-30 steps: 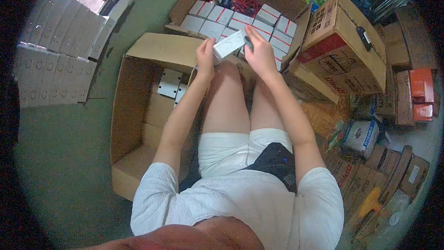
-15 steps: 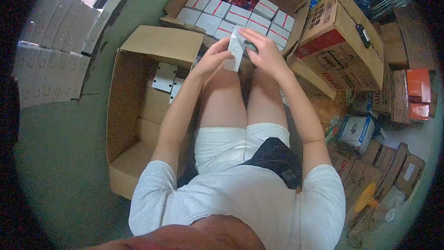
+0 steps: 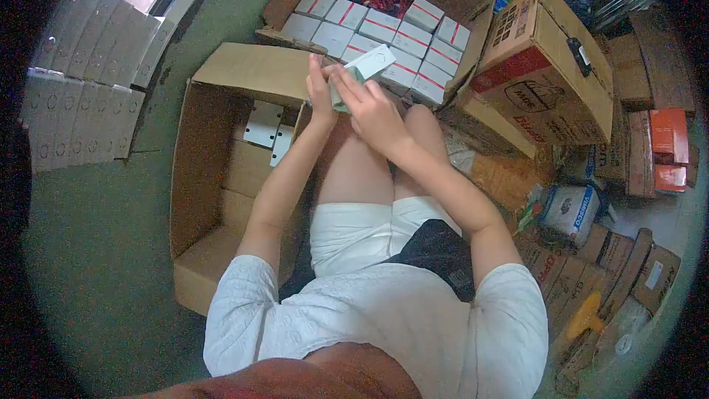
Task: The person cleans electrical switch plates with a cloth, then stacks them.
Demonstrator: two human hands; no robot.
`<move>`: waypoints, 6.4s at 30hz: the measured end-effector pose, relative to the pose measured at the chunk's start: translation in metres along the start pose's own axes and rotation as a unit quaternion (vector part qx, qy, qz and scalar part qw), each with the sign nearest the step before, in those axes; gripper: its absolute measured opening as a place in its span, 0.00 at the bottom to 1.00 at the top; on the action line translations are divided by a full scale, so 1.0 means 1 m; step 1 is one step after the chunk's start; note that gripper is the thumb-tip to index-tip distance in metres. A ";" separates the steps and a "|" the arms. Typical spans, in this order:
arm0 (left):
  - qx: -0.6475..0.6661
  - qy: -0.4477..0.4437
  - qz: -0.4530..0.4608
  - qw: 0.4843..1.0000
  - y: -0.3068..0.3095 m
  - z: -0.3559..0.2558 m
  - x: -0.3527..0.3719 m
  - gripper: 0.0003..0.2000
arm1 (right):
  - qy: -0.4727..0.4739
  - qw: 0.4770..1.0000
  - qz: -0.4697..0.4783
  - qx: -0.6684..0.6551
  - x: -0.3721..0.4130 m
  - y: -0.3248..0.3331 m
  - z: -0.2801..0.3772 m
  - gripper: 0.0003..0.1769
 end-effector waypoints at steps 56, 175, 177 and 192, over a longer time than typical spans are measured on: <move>0.040 0.189 0.452 0.871 -0.022 -0.007 0.016 0.17 | -0.043 0.996 -0.065 0.036 -0.017 0.066 -0.056 0.35; 0.089 0.304 0.233 0.920 -0.010 0.010 -0.003 0.29 | -0.045 0.993 -0.088 -0.064 -0.009 0.009 -0.036 0.46; 0.087 0.283 0.233 0.926 -0.002 0.025 -0.017 0.29 | -0.027 0.996 -0.055 -0.067 -0.005 0.004 -0.016 0.45; 0.214 0.242 0.191 0.927 0.002 0.008 -0.034 0.29 | 0.024 0.998 -0.014 -0.063 0.019 0.001 -0.003 0.41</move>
Point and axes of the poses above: each hand's wrist, its own x-axis away from the middle knuckle, its own y-axis out of the back of the hand, z = x × y, the point moved 4 cm from there along -x, towards the middle knuckle, and after that the axes turned 6 degrees about y, right-handed, at the moved point
